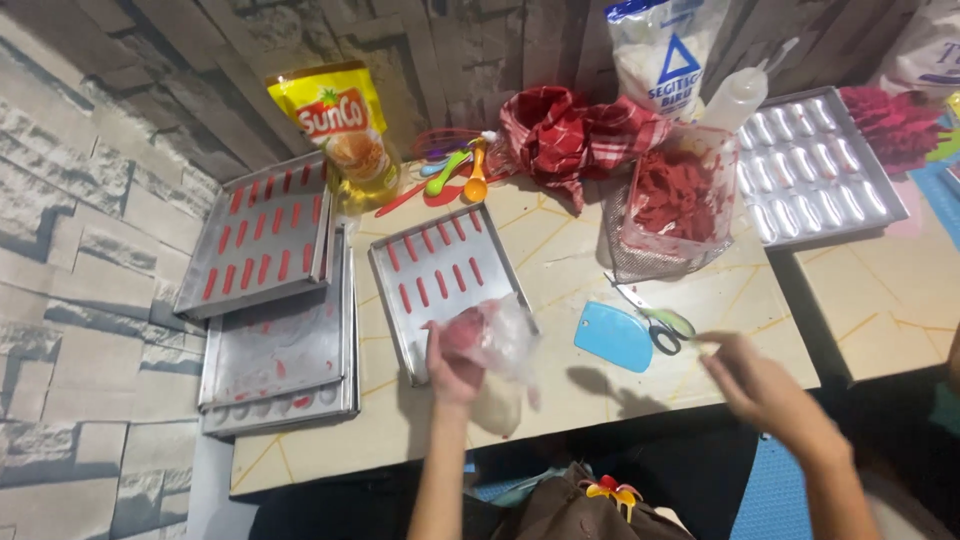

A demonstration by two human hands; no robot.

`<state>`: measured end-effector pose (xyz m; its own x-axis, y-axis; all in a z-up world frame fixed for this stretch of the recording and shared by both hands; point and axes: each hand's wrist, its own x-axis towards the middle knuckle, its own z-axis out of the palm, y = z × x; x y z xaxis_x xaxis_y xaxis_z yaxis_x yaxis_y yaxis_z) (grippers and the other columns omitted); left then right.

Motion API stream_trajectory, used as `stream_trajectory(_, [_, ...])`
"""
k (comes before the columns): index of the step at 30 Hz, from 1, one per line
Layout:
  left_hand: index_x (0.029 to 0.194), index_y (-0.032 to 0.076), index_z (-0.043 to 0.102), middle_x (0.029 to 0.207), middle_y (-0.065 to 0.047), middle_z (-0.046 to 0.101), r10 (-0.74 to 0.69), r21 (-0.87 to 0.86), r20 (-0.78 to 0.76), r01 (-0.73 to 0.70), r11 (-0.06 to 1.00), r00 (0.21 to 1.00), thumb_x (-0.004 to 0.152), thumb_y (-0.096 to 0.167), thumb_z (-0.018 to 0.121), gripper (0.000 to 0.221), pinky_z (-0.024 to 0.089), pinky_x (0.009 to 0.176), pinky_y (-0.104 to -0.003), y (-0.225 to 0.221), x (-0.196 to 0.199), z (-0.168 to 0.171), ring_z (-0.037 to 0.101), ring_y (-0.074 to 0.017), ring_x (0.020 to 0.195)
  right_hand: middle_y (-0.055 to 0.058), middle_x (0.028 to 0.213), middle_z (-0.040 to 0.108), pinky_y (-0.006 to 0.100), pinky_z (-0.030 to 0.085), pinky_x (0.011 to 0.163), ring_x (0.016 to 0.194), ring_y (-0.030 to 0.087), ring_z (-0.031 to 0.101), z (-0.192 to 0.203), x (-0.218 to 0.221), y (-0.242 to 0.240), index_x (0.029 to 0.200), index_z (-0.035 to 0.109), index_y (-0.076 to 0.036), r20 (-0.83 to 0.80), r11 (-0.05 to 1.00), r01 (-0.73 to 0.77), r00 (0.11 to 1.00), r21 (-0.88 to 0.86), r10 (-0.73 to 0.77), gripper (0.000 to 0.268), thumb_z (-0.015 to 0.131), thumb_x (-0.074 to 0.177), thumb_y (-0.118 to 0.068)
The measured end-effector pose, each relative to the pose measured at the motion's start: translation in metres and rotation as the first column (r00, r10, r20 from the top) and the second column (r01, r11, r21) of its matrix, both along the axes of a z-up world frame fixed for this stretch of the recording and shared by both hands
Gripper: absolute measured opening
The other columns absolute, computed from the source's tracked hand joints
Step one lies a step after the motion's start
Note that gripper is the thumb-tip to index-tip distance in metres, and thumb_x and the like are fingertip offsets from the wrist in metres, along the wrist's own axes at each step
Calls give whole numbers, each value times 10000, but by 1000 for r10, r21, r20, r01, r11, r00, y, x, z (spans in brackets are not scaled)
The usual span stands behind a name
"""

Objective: Piping red batter into a tray with rectangular molds using a plastic bag and a scraper.

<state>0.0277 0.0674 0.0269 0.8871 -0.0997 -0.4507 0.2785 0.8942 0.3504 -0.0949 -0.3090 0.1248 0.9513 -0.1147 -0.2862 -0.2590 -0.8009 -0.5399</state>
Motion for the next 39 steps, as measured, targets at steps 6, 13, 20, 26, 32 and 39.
stream_trajectory(6, [1057,82,672,1028,-86,715,-550,655,211,300,693,808,870,453,662,416,499,868,-326,22,-1,36,678,-229,1013,129,1245,731,442,545,875,1020,318,741,48,75,-45,1341,573,-90,67,989,-11,998,-150,21,394,506,984,-245])
stream_trajectory(13, [1063,169,665,1224,-20,586,-789,973,159,40,227,593,1000,281,538,180,376,1140,-351,-39,32,59,486,-160,1322,146,1177,746,469,579,722,970,350,742,53,209,-58,1434,488,-232,-170,878,-137,983,-460,64,432,400,1018,-154])
stream_trajectory(20, [1429,195,550,1297,-123,616,-948,904,-202,-326,-277,245,978,248,468,461,381,1007,-612,-151,92,62,516,-355,1179,222,1166,755,525,463,1009,1159,403,680,-36,308,-64,1220,738,-65,-99,897,136,976,-421,-195,818,218,1060,-676])
stream_trajectory(26, [1542,398,360,1624,-103,297,-942,853,-172,-435,-288,287,971,231,545,623,465,961,-623,-200,123,2,525,-394,1256,286,1166,738,547,499,1003,1171,449,667,-38,319,-43,1247,716,28,-125,916,96,980,-390,-156,719,222,1108,-476])
stream_trajectory(32, [1570,354,315,1705,-42,128,-940,826,-237,-459,-327,244,939,223,560,690,466,960,-564,-198,115,24,541,-389,1210,243,1185,750,540,580,926,1115,424,713,-112,363,-94,1291,718,-96,-182,852,-161,980,-499,79,423,523,964,-280])
stream_trajectory(39, [1574,269,342,1700,-80,160,-944,817,-241,-478,-323,225,914,219,547,693,448,937,-603,-207,114,29,584,-425,1185,232,1165,762,501,586,953,1127,392,714,-84,359,-71,1162,783,-11,-251,814,-240,960,-529,120,391,576,880,-188])
